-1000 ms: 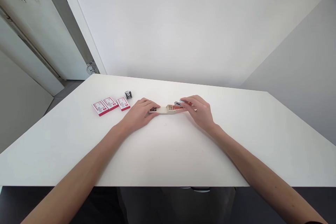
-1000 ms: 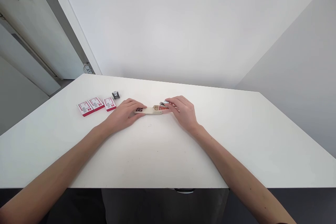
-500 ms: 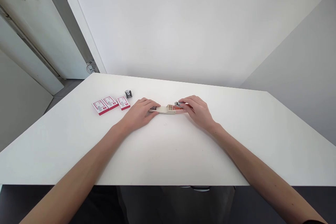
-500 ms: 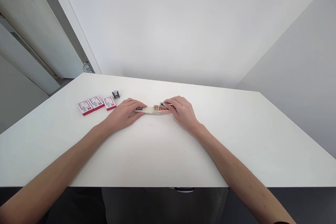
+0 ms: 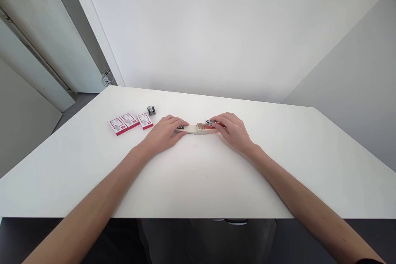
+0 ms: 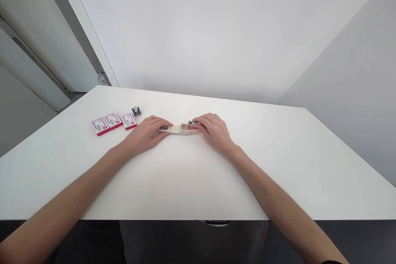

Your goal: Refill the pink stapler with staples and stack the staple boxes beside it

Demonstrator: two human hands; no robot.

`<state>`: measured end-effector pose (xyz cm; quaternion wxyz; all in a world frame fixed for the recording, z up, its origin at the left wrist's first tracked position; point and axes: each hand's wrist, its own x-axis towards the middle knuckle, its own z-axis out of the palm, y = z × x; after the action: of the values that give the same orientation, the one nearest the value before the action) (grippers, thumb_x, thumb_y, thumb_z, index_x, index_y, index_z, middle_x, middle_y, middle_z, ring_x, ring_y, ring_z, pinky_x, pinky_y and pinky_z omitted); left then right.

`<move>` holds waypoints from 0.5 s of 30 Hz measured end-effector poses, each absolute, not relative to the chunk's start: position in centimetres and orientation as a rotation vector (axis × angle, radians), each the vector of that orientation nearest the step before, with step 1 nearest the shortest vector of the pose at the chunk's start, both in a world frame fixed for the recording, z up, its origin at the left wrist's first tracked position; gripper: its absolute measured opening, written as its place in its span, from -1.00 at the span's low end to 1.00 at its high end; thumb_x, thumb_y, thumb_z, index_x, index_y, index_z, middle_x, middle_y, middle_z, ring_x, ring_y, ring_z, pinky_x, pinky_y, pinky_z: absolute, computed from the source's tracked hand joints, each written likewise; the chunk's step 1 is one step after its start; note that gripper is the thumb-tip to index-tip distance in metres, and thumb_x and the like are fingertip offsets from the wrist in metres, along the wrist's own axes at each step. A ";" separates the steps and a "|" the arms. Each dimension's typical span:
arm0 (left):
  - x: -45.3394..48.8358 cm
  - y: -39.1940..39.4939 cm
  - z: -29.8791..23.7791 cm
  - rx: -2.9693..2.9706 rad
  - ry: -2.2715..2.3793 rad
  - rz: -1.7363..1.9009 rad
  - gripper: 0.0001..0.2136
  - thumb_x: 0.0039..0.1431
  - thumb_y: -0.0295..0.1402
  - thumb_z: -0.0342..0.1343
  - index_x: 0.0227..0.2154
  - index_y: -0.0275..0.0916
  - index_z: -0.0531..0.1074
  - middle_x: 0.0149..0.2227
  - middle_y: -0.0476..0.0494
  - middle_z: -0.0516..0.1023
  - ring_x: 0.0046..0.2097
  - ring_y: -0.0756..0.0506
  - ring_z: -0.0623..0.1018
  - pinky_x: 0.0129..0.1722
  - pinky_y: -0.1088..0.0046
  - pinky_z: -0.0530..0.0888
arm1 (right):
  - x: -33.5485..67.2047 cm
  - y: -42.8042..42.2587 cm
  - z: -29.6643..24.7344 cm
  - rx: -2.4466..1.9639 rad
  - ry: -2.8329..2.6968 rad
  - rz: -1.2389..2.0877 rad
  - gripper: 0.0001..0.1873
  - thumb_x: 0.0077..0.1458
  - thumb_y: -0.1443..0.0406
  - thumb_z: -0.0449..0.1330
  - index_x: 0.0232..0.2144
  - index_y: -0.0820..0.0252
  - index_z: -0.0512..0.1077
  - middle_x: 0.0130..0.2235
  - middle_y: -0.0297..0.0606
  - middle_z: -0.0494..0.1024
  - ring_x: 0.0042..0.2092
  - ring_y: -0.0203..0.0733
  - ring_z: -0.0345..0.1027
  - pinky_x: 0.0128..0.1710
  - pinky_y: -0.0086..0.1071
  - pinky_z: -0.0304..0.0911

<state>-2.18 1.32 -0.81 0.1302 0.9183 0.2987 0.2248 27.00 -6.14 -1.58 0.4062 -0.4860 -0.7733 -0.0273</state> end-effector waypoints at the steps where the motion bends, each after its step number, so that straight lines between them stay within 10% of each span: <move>1: -2.2 1.3 -0.8 2.668 0.868 0.652 -0.68 0.47 -0.13 0.03 0.09 -0.13 0.54 0.08 -0.18 0.66 0.15 -0.27 0.52 0.20 0.04 0.47 | 27.0 -6.1 -1.6 -1.228 -1.954 -0.071 -0.69 0.52 0.14 0.06 -0.09 0.00 0.61 -0.14 -0.19 0.73 -0.12 0.00 0.53 -0.04 -0.05 0.39; 15: -2.1 1.2 -0.6 2.660 0.934 0.665 -0.67 0.46 -0.10 0.02 0.07 -0.11 0.55 0.07 -0.20 0.66 0.13 -0.30 0.54 0.18 0.00 0.45 | 26.7 -6.3 -1.6 -1.324 -1.643 0.047 -0.68 0.51 0.10 0.05 -0.15 0.01 0.57 -0.11 -0.15 0.67 -0.12 -0.01 0.54 -0.13 -0.08 0.44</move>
<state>-2.15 1.22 -0.59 0.1222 0.9114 0.3202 0.2277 26.69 -6.32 -1.63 0.4931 -0.5457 -0.6773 0.0192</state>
